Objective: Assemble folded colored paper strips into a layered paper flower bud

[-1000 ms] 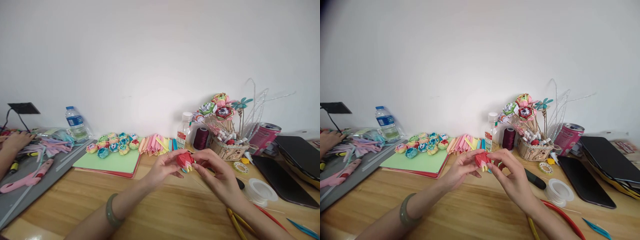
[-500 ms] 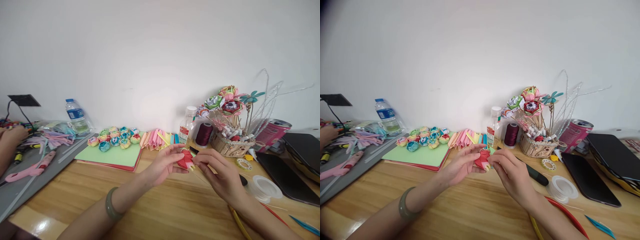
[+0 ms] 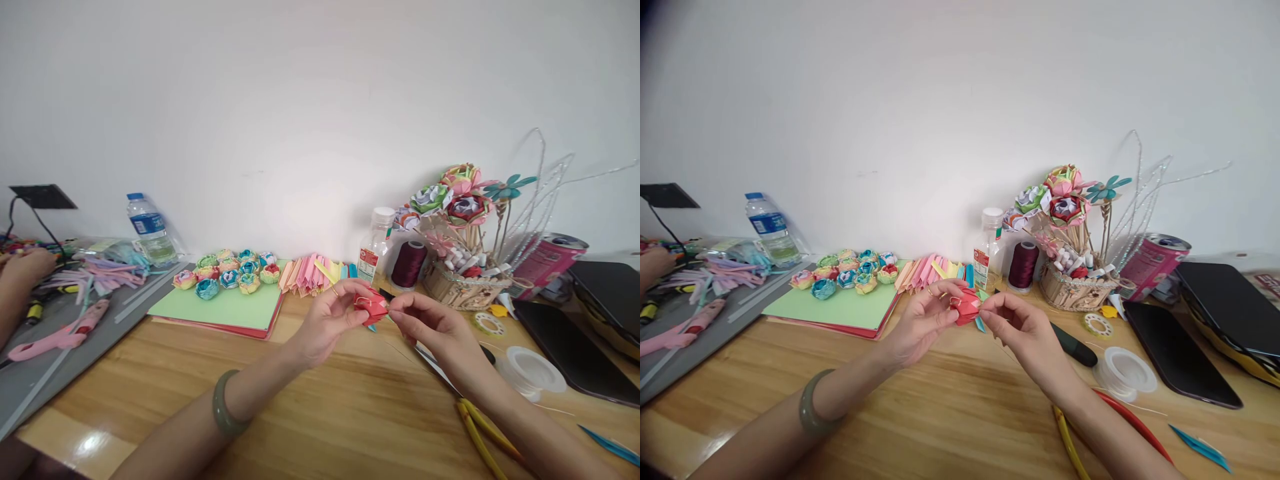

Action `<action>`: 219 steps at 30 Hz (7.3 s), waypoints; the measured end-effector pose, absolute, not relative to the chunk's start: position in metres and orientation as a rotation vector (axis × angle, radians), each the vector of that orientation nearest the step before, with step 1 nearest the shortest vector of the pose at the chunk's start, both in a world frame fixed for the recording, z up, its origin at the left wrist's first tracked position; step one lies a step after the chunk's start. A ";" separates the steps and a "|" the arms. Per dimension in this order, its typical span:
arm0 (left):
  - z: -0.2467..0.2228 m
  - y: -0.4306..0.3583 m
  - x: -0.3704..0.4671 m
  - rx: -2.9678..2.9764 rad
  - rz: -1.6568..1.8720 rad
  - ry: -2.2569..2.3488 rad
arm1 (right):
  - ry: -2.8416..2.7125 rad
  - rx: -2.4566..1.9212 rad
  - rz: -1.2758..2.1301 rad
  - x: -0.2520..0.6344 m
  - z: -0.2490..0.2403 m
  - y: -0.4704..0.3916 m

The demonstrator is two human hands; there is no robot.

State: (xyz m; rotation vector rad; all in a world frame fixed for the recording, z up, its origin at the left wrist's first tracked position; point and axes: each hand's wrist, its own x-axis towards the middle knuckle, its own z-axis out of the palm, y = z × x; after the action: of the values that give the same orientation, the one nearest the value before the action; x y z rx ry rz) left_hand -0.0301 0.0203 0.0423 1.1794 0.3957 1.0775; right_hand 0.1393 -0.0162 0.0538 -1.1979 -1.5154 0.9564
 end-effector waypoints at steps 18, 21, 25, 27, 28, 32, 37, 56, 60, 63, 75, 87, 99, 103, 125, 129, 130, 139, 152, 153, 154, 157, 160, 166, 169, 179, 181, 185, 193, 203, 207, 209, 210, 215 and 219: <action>0.028 0.020 -0.026 1.580 1.212 0.475 | -1.583 -1.314 1.138 0.138 0.052 -0.011; 0.027 0.019 -0.026 1.566 1.190 0.503 | -1.571 -1.354 1.198 0.138 0.051 -0.010; 0.025 0.018 -0.025 1.565 1.191 0.527 | -1.532 -1.337 1.218 0.138 0.050 -0.009; 0.024 0.019 -0.025 1.556 1.183 0.551 | -1.533 -1.313 1.193 0.139 0.050 -0.009; 0.024 0.020 -0.026 1.549 1.175 0.568 | -1.543 -1.296 1.174 0.139 0.050 -0.009; 0.025 0.024 -0.026 1.435 1.036 0.586 | -1.612 -1.231 1.081 0.140 0.052 -0.010; 0.027 0.021 -0.025 1.368 1.049 0.566 | -1.496 -1.196 1.135 0.142 0.053 -0.009; 0.017 0.004 -0.015 1.272 1.253 0.453 | -1.770 -1.141 0.420 0.137 0.038 -0.016; 0.018 0.005 -0.016 1.254 1.227 0.434 | -1.926 -1.038 0.152 0.138 0.039 -0.019; 0.017 0.007 -0.016 1.254 1.203 0.418 | -1.994 -0.977 0.050 0.138 0.042 -0.020; 0.009 0.008 -0.014 1.213 1.220 0.420 | -2.145 -1.027 -0.283 0.139 0.038 -0.020; 0.020 0.016 -0.018 0.925 1.050 0.439 | -1.846 -1.083 0.015 0.141 0.036 -0.014; 0.018 0.023 -0.022 0.702 0.854 0.406 | -1.765 -1.121 0.472 0.144 0.016 0.004; 0.018 0.022 -0.019 0.665 0.873 0.420 | -1.725 -1.173 0.408 0.144 0.012 0.004; 0.015 0.023 -0.017 0.729 0.823 0.574 | -1.677 -1.159 0.751 0.138 0.019 -0.002; 0.015 0.023 -0.017 0.738 0.810 0.578 | -1.695 -1.146 0.736 0.137 0.022 -0.004; 0.015 0.023 -0.017 0.742 0.810 0.575 | -1.700 -1.140 0.724 0.136 0.022 -0.005; 0.017 0.023 -0.018 0.716 0.832 0.538 | -1.799 -1.099 0.687 0.140 0.014 -0.002; 0.014 0.027 -0.019 0.810 0.932 0.471 | -1.872 -1.069 0.491 0.142 0.010 0.002; 0.014 0.027 -0.018 0.825 0.943 0.469 | -1.868 -1.065 0.460 0.142 0.010 0.002; 0.014 0.027 -0.018 0.841 0.957 0.465 | -1.867 -1.059 0.432 0.142 0.010 0.002; 0.015 0.027 -0.017 0.887 0.995 0.455 | -1.872 -1.061 0.383 0.143 0.012 0.001; 0.016 0.025 -0.017 0.927 1.015 0.479 | -1.870 -1.081 0.338 0.144 0.012 -0.001; 0.021 0.021 -0.020 0.947 0.978 0.460 | -1.895 -1.032 0.088 0.142 0.014 -0.003; 0.024 0.021 -0.023 0.927 0.921 0.445 | -1.902 -1.032 -0.028 0.141 0.013 -0.004; 0.028 0.024 -0.021 1.195 1.009 0.579 | -1.713 -1.091 0.558 0.140 0.012 0.000; 0.027 0.025 -0.023 1.304 1.091 0.588 | -1.537 -1.029 1.006 0.140 0.015 0.001; 0.024 0.024 -0.025 1.515 1.177 0.648 | -1.349 -0.834 1.414 0.141 0.020 0.000; 0.018 0.026 -0.026 1.642 1.128 0.510 | -1.291 -0.925 1.366 0.141 0.018 -0.002; 0.021 0.028 -0.031 1.730 1.144 0.480 | -1.266 -0.951 1.266 0.140 0.024 -0.002; 0.025 0.030 -0.030 1.703 1.129 0.542 | -1.330 -0.998 1.280 0.141 0.027 -0.002; 0.028 0.031 -0.029 1.551 1.091 0.579 | -1.364 -1.039 1.315 0.142 0.029 -0.002; 0.029 0.031 -0.029 1.451 1.065 0.601 | -1.385 -1.056 1.329 0.142 0.030 -0.003; 0.032 0.031 -0.027 1.022 0.920 0.639 | -1.514 -1.151 1.283 0.141 0.030 -0.004; 0.032 0.029 -0.027 0.974 0.840 0.695 | -1.655 -1.206 0.786 0.142 0.030 -0.007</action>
State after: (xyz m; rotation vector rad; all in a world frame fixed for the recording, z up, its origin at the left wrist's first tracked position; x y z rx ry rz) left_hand -0.0268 0.0288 0.0324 0.9735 0.6946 0.8404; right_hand 0.1423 -0.0065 0.0302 -1.2063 -1.6553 0.7857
